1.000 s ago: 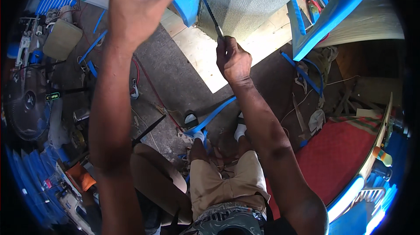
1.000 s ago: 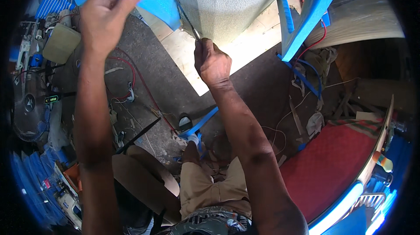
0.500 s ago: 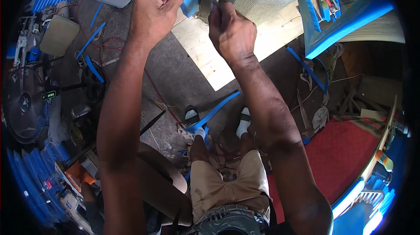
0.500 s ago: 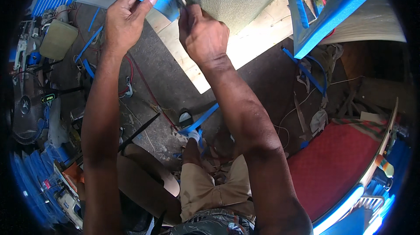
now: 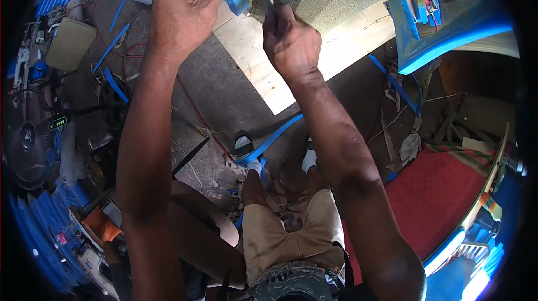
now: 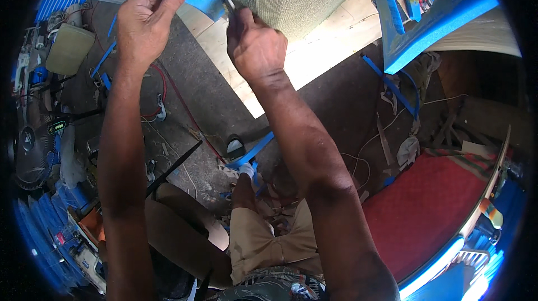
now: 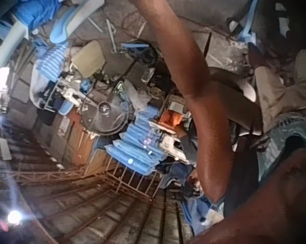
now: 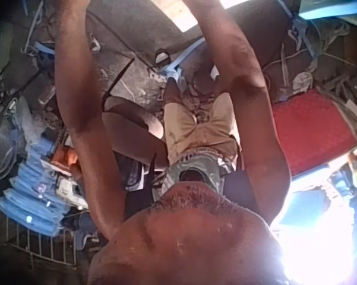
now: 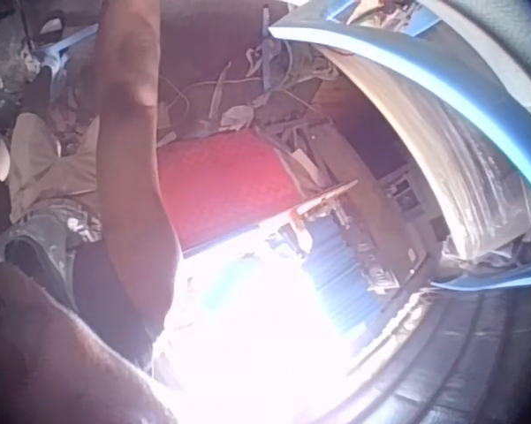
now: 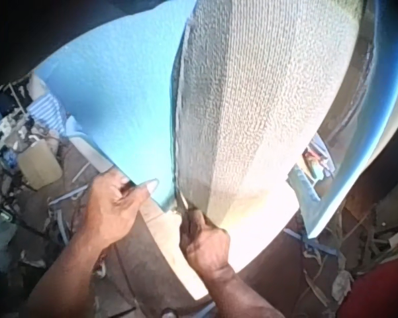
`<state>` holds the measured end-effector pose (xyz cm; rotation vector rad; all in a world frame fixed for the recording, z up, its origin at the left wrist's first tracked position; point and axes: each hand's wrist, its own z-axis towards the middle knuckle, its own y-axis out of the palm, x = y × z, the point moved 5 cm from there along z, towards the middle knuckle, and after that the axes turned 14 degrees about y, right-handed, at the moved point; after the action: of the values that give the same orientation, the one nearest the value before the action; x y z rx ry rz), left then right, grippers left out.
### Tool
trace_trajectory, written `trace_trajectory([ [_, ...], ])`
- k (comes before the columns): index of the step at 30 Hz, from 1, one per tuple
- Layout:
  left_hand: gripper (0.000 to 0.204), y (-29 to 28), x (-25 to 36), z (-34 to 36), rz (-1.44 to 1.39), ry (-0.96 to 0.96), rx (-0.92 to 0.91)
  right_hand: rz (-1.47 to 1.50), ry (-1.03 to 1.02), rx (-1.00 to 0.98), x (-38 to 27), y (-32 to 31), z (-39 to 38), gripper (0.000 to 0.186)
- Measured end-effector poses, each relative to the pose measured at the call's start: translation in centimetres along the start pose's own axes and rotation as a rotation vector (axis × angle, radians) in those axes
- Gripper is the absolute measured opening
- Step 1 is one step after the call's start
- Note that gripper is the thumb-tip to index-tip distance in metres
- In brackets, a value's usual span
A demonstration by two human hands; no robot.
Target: The recorder is applying blue foam padding to a wooden chair frame and securing it with adhesive from a bottle.
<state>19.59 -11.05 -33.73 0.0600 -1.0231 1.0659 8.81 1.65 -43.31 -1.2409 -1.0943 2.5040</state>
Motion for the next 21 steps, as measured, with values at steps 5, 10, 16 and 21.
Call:
trace_trajectory([
  [5,0.023,0.7,-0.6,0.0,-0.041,0.039,0.009,-0.063,0.094,-0.136,5.4,0.9,-4.7,0.013],
  [10,0.024,2.5,-4.1,-2.5,-0.079,-0.060,-0.006,-0.040,0.102,-0.142,5.0,1.0,-4.8,0.012],
  [16,0.026,2.8,-6.0,-3.0,-0.012,-0.050,-0.015,-0.008,0.056,-0.099,3.0,2.3,-2.0,0.010],
  [21,0.024,2.4,-6.1,-2.9,0.013,-0.069,-0.042,-0.057,0.091,-0.152,3.1,3.5,-2.0,0.009],
])
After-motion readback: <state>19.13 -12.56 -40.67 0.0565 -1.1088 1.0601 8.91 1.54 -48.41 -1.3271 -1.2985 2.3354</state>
